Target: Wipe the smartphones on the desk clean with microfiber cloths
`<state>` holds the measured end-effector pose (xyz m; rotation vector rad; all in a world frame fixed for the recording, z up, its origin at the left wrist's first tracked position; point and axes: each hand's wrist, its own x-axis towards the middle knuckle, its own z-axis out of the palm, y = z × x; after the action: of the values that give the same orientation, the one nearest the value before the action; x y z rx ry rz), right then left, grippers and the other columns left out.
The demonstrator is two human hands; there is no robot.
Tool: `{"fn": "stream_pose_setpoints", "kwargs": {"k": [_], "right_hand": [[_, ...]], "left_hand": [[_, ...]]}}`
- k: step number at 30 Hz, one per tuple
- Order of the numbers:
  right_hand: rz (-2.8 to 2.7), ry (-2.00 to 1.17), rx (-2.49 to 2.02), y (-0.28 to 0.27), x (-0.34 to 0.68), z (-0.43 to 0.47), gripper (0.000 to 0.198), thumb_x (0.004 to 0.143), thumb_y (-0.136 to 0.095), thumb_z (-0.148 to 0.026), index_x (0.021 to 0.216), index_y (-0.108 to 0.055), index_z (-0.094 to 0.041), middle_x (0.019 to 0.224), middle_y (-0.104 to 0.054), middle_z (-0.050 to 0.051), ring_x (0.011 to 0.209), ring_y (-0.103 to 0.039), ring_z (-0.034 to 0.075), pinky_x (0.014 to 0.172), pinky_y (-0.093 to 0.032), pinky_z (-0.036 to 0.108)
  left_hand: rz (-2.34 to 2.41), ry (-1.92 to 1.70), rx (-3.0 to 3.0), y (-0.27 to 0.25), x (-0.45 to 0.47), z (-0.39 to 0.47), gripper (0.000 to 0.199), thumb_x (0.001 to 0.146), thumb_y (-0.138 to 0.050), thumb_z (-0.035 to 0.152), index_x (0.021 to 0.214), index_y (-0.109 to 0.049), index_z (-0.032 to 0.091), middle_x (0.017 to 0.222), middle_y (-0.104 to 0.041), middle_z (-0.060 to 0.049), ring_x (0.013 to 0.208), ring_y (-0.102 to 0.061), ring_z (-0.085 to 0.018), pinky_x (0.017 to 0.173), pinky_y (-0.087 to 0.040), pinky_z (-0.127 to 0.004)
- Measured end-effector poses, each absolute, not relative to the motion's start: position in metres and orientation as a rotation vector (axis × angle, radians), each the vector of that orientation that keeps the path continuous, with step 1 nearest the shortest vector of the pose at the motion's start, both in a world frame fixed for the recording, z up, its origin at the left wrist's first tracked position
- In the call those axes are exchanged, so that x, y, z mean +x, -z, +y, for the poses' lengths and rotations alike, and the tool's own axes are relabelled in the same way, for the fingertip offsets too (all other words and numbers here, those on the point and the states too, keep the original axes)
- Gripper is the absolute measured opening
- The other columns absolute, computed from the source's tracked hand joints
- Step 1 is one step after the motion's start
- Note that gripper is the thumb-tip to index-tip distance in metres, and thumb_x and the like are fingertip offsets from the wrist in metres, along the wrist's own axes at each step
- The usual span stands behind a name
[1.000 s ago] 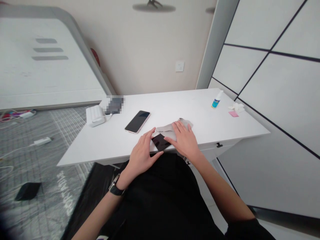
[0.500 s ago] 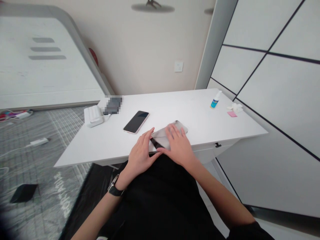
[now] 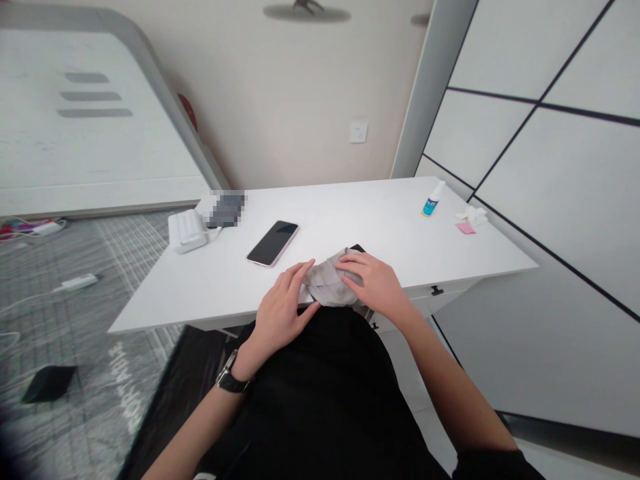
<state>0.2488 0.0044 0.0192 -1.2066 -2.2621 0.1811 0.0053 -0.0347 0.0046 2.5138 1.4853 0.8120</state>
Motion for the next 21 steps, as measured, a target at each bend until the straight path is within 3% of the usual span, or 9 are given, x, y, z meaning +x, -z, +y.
{"fn": "stream_pose_setpoints", "kwargs": {"k": [7,21], "right_hand": [[-2.220,-0.123,-1.206,-0.019,0.249,0.013,0.019,0.100,-0.061,-0.033,0.099,-0.079,-0.026,0.107,-0.078,0.002,0.102,-0.070,0.022,0.093,-0.055,0.038],[-2.167,-0.302,-1.331,-0.038,0.248,0.022,0.022,0.098,-0.057,-0.033,0.090,-0.076,-0.025,0.103,-0.079,0.002,0.097,-0.071,0.021,0.084,-0.052,0.033]], "left_hand": [[1.468,-0.777,2.593,-0.006,0.004,-0.037,0.057,0.099,-0.060,0.037,0.154,-0.042,0.037,0.156,-0.038,-0.010,0.134,-0.050,-0.031,0.105,-0.053,-0.047],[1.428,-0.792,2.609,-0.005,0.003,-0.036,0.043,0.101,-0.056,0.036,0.144,-0.057,0.041,0.159,-0.031,-0.009,0.131,-0.051,-0.031,0.104,-0.054,-0.048]]}}
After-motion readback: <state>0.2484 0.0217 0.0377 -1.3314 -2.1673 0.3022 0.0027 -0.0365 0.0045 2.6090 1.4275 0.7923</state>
